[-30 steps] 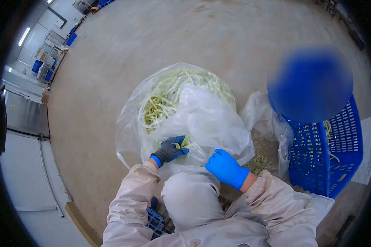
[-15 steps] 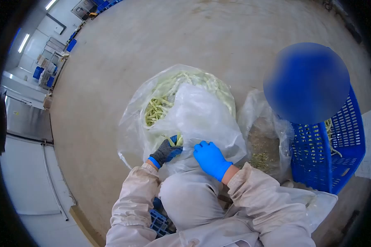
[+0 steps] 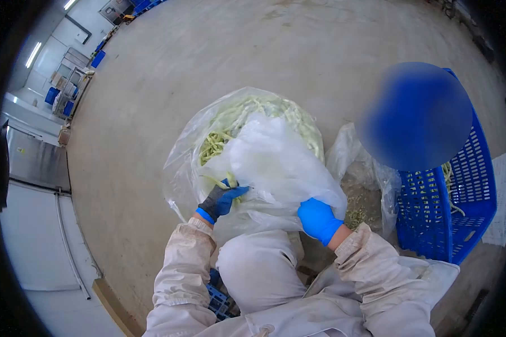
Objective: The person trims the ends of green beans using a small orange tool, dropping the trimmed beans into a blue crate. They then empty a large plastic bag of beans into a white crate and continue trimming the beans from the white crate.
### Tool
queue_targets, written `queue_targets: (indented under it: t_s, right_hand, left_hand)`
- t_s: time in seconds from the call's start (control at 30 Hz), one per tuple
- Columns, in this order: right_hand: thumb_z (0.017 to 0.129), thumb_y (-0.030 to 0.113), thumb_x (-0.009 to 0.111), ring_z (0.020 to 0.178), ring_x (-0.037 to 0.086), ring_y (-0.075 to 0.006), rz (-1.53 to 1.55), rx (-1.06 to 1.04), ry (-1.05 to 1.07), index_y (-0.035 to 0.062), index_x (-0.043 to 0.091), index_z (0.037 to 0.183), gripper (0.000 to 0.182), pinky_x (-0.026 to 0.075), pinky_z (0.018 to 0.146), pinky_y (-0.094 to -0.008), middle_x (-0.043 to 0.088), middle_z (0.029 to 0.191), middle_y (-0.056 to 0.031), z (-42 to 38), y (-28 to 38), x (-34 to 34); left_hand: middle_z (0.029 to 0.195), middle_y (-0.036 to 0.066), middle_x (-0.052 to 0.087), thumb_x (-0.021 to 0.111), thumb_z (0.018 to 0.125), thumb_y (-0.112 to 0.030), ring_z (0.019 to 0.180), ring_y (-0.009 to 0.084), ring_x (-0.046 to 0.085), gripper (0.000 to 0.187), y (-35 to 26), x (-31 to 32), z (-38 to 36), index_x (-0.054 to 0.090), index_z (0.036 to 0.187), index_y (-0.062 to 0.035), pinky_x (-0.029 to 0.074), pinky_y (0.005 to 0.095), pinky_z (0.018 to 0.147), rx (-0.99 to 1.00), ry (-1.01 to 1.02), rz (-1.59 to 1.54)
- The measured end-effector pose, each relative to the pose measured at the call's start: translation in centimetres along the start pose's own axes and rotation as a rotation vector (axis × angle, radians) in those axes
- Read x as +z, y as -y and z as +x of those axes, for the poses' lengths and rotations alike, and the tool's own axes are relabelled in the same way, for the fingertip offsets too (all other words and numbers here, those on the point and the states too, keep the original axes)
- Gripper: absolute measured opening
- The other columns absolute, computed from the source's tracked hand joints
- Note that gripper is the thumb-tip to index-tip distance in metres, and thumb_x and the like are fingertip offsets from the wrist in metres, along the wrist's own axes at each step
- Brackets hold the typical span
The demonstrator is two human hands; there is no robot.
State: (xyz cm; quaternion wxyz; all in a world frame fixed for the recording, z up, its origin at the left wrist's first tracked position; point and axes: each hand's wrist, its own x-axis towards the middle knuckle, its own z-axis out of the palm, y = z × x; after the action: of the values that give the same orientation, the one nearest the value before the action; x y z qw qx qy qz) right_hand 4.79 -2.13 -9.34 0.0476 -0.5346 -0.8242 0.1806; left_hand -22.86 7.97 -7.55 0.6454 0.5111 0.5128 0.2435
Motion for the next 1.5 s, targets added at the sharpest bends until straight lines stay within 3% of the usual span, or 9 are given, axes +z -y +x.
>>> queue_targets:
  t_s: [0.3, 0.47, 0.53, 0.67, 0.97, 1.07, 1.23, 1.43, 1.5]
  right_hand:
    - [0.069, 0.005, 0.057, 0.096, 0.055, -0.0318, 0.258, -0.168, -0.172, 0.0073, 0.065, 0.08, 0.014, 0.044, 0.081, -0.0401, 0.059, 0.101, -0.0172, 0.4, 0.7, -3.1]
    - [0.074, 0.007, 0.055, 0.107, 0.051, -0.0322, 0.579, -0.364, -0.315, 0.0103, 0.065, 0.098, 0.026, 0.043, 0.086, -0.0394, 0.056, 0.115, -0.0142, 6.9, 4.0, -5.9]
    - [0.074, 0.011, 0.055, 0.101, 0.054, -0.0329, 0.338, -0.244, 0.091, 0.0096, 0.064, 0.101, 0.028, 0.044, 0.084, -0.0402, 0.058, 0.111, -0.0148, 8.1, 2.3, -4.5]
    - [0.072, 0.02, 0.056, 0.087, 0.06, -0.0334, 0.129, -0.175, 0.64, 0.0089, 0.063, 0.104, 0.035, 0.046, 0.079, -0.0411, 0.062, 0.101, -0.0168, 8.7, -0.1, -4.6]
    - [0.076, 0.01, 0.05, 0.094, 0.059, -0.029, 1.232, 0.207, -0.075, 0.002, 0.06, 0.106, 0.032, 0.045, 0.084, -0.0337, 0.062, 0.102, -0.0181, 12.5, -1.1, -5.9]
    - [0.077, 0.008, 0.049, 0.092, 0.06, -0.0278, 1.069, -0.053, -0.097, 0.0021, 0.061, 0.103, 0.029, 0.045, 0.084, -0.0331, 0.062, 0.101, -0.0171, 13.0, -0.6, -3.3]
    - [0.077, 0.011, 0.048, 0.089, 0.06, -0.0307, 0.464, -0.12, 0.335, 0.0076, 0.064, 0.099, 0.027, 0.046, 0.081, -0.0367, 0.063, 0.097, -0.0162, 11.0, 1.7, -1.8]
    - [0.077, 0.005, 0.048, 0.088, 0.061, -0.0278, 0.486, -0.181, 0.501, 0.0087, 0.06, 0.11, 0.036, 0.047, 0.078, -0.0345, 0.062, 0.104, -0.014, 11.3, 1.0, -2.4]
    - [0.079, 0.0, 0.047, 0.088, 0.061, -0.0251, 1.218, 0.075, 0.155, 0.0097, 0.045, 0.128, 0.05, 0.047, 0.076, -0.0316, 0.054, 0.12, -0.0119, 11.6, 0.3, -2.4]
  left_hand:
    - [0.1, 0.01, 0.063, 0.059, 0.08, -0.014, 0.091, 0.0186, 0.059, 0.025, 0.4, 0.4, 1.7, 0.061, 0.104, -0.0053, 0.045, 0.0314, 0.081, 0.054, 0.014, 0.206]
    - [0.114, 0.009, 0.058, 0.051, 0.084, -0.009, 0.104, 0.0187, 0.055, 0.035, -1.7, -0.9, 1.1, 0.053, 0.119, -0.0037, 0.042, 0.0331, 0.09, 0.658, 0.236, 0.758]
    - [0.116, 0.009, 0.057, 0.046, 0.086, -0.008, 0.107, 0.0195, 0.053, 0.036, -4.3, -1.6, 0.7, 0.049, 0.122, -0.0021, 0.041, 0.0339, 0.092, 0.05, 0.09, -0.036]
    - [0.105, 0.011, 0.061, 0.044, 0.09, -0.018, 0.095, 0.0226, 0.058, 0.031, -8.1, -5.1, -1.2, 0.055, 0.113, 0.0002, 0.045, 0.0345, 0.087, 0.198, -0.038, -0.488]
    - [0.1, 0.006, 0.063, 0.048, 0.091, -0.024, 0.081, 0.0159, 0.06, 0.027, -5.2, -2.8, -4.0, 0.061, 0.105, -0.0043, 0.047, 0.0298, 0.076, -0.134, 0.235, 0.215]
    - [0.102, 0.006, 0.062, 0.047, 0.092, -0.023, 0.099, 0.0197, 0.055, 0.026, -4.7, -2.3, -4.3, 0.062, 0.103, -0.0038, 0.04, 0.0343, 0.091, 0.332, 0.157, 0.314]
    - [0.111, 0.011, 0.059, 0.043, 0.092, -0.023, 0.121, 0.0256, 0.042, 0.03, -3.0, -3.0, -4.2, 0.062, 0.101, -0.0013, 0.027, 0.0378, 0.103, 0.189, 0.157, 0.358]
    - [0.105, 0.011, 0.061, 0.05, 0.087, -0.017, 0.095, 0.0232, 0.058, 0.024, -7.7, -5.0, -6.3, 0.063, 0.094, 0.0011, 0.042, 0.0344, 0.087, 0.287, -0.101, -0.672]
    - [0.106, 0.013, 0.061, 0.051, 0.086, -0.017, 0.076, 0.0198, 0.061, 0.022, -8.6, -7.1, -7.3, 0.063, 0.095, 0.0, 0.047, 0.0329, 0.074, 0.207, 0.205, -0.57]
